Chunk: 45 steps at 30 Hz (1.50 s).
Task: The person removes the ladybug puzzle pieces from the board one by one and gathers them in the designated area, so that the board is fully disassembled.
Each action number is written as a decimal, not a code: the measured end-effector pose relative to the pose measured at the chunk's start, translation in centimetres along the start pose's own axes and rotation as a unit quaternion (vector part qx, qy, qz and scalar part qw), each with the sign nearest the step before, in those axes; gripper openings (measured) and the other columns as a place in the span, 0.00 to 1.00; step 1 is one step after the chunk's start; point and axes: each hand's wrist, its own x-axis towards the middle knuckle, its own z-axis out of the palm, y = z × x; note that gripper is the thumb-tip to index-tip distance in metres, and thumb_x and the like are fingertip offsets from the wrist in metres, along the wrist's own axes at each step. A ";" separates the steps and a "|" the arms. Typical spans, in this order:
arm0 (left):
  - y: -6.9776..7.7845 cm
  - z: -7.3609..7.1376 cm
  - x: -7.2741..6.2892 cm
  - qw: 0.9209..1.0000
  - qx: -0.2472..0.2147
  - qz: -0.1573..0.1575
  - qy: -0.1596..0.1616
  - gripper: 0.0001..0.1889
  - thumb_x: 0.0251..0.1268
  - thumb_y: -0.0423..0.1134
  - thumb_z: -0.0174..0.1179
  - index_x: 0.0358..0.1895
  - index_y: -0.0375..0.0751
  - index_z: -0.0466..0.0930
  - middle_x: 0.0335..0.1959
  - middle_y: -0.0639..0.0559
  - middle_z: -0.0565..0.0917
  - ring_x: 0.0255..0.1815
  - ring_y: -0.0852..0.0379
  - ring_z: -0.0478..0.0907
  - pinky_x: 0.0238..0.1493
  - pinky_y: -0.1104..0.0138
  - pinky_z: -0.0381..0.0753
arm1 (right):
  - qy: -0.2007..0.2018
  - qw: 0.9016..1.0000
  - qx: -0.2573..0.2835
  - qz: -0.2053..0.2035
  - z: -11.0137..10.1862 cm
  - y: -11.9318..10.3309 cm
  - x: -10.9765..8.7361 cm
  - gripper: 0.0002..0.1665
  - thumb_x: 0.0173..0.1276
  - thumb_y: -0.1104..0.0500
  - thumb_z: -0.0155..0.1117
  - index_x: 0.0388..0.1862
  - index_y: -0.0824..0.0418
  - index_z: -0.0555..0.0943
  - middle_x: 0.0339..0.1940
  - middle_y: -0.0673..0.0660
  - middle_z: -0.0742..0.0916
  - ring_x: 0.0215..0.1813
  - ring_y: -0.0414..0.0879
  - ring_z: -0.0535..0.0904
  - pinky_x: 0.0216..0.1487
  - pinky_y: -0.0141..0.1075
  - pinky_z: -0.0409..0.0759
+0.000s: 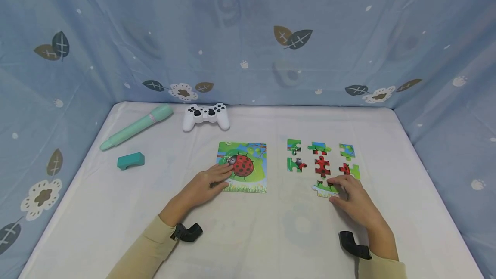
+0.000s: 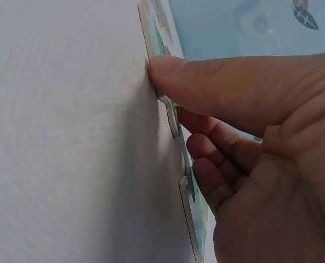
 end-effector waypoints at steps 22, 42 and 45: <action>0.0 0.1 -0.1 0.999 -0.038 -0.003 0.021 0.22 0.65 0.46 0.59 0.58 0.38 0.77 0.67 0.49 0.70 0.70 0.47 0.65 0.71 0.57 0.65 | -0.004 0.998 0.038 -0.048 1.7 -4.1 2.3 0.31 0.60 0.55 0.70 0.61 0.61 0.73 0.57 0.56 0.78 0.57 0.42 0.72 0.54 0.29 0.73; -2.0 -1.4 -0.9 0.998 0.046 0.001 0.036 0.42 0.54 0.59 0.64 0.67 0.34 0.67 0.70 0.45 0.66 0.73 0.49 0.60 0.76 0.58 0.54 | -0.136 0.973 0.095 -0.164 9.2 -14.5 8.8 0.33 0.59 0.56 0.70 0.62 0.64 0.72 0.57 0.58 0.78 0.59 0.51 0.74 0.59 0.49 0.77; -2.2 -1.4 -0.8 0.998 0.056 0.000 0.027 0.44 0.54 0.61 0.63 0.68 0.33 0.65 0.71 0.45 0.65 0.73 0.49 0.60 0.76 0.57 0.54 | -0.138 0.969 0.112 -0.173 10.3 -15.4 9.9 0.33 0.59 0.57 0.70 0.62 0.65 0.72 0.55 0.59 0.78 0.56 0.51 0.75 0.57 0.47 0.78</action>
